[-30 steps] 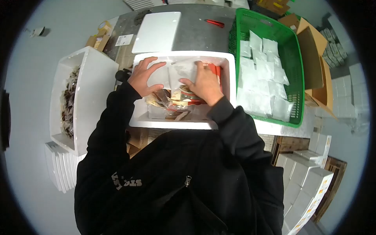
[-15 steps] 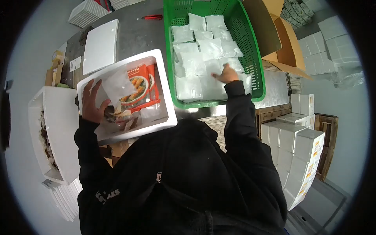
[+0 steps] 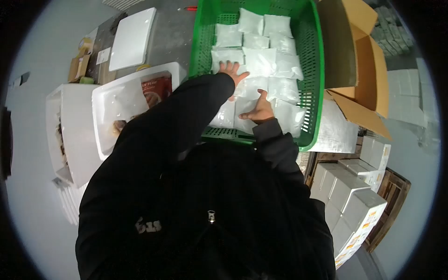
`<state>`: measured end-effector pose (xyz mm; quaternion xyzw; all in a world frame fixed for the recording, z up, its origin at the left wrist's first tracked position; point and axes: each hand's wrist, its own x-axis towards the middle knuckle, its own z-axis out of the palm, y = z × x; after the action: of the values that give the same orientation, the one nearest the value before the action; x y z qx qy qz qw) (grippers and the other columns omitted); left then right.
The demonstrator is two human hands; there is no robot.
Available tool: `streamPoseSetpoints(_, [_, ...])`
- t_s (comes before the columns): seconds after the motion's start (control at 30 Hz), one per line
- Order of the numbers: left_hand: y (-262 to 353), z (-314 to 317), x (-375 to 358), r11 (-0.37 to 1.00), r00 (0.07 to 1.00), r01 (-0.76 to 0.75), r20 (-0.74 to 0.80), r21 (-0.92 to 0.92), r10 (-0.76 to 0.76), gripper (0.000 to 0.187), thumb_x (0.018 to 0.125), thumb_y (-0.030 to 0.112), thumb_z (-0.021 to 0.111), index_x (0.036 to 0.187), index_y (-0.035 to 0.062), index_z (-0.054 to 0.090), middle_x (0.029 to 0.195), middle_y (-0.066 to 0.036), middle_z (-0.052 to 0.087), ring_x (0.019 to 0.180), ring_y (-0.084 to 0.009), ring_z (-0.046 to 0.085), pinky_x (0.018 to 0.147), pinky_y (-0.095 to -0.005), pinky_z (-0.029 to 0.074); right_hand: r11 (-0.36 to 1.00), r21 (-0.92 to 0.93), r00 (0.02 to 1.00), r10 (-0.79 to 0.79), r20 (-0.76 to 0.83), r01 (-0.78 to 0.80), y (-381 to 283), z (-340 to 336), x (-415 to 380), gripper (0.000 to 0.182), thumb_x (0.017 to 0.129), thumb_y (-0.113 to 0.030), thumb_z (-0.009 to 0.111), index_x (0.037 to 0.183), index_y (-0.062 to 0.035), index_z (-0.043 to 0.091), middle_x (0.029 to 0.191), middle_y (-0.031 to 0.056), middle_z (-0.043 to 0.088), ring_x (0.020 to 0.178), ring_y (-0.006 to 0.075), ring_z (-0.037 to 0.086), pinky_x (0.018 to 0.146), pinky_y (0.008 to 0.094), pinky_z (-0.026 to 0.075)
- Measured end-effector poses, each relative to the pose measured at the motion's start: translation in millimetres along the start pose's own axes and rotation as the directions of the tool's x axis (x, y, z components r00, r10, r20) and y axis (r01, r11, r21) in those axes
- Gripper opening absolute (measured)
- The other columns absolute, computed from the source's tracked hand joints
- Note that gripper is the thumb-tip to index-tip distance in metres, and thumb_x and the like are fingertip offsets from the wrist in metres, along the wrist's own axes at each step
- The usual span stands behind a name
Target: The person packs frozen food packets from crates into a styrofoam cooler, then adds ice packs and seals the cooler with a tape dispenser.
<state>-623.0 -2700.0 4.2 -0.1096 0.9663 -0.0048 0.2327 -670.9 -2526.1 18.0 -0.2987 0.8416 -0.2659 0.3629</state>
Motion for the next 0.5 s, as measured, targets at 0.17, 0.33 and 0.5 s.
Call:
streamPoseSetpoints(0.17, [0.9,-5.9,1.7,0.999,1.0,0.008,0.008,-0.038,-0.007,0.115,0.04,0.038,0.087,0.14,0.0279,0.03,0.132,-0.02,0.034,0.121,-0.0403,0.033,0.092,-0.0663,0.026,0.994,0.065,0.996,-0.091,0.012,0.09,6.4,-7.1,0.9,0.09,0.045,-0.023,0.09,0.117,-0.0004,0.041,0.082,0.0146,0.063,0.085,0.0246,0.061,0.078,0.032,0.049])
streamPoseSetpoints(0.33, [-2.4,-33.3,-15.9,0.999,0.987,0.048,-0.155,0.019,-0.045,0.116,0.041,0.04,0.086,0.14,0.0292,0.027,0.131,-0.021,0.034,0.118,-0.0386,0.036,0.09,-0.0637,0.028,0.971,0.108,0.975,-0.205,-0.084,0.214,34.0,1.8,15.3,0.092,0.046,-0.024,0.088,0.12,0.0007,0.04,0.09,0.0187,0.063,0.09,0.0308,0.062,0.079,0.0349,0.049])
streamPoseSetpoints(0.5, [-24.4,-115.4,-119.0,0.957,0.777,-0.037,-0.61,-0.289,-0.154,0.106,0.045,0.032,0.079,0.138,0.0238,0.031,0.121,-0.021,0.039,0.11,-0.0373,0.041,0.089,-0.0527,0.033,0.99,0.08,0.991,-0.111,-0.07,0.117,55.1,6.9,37.4,0.09,0.052,-0.019,0.086,0.121,0.0115,0.038,0.098,0.0213,0.062,0.091,0.0296,0.061,0.084,0.0339,0.047])
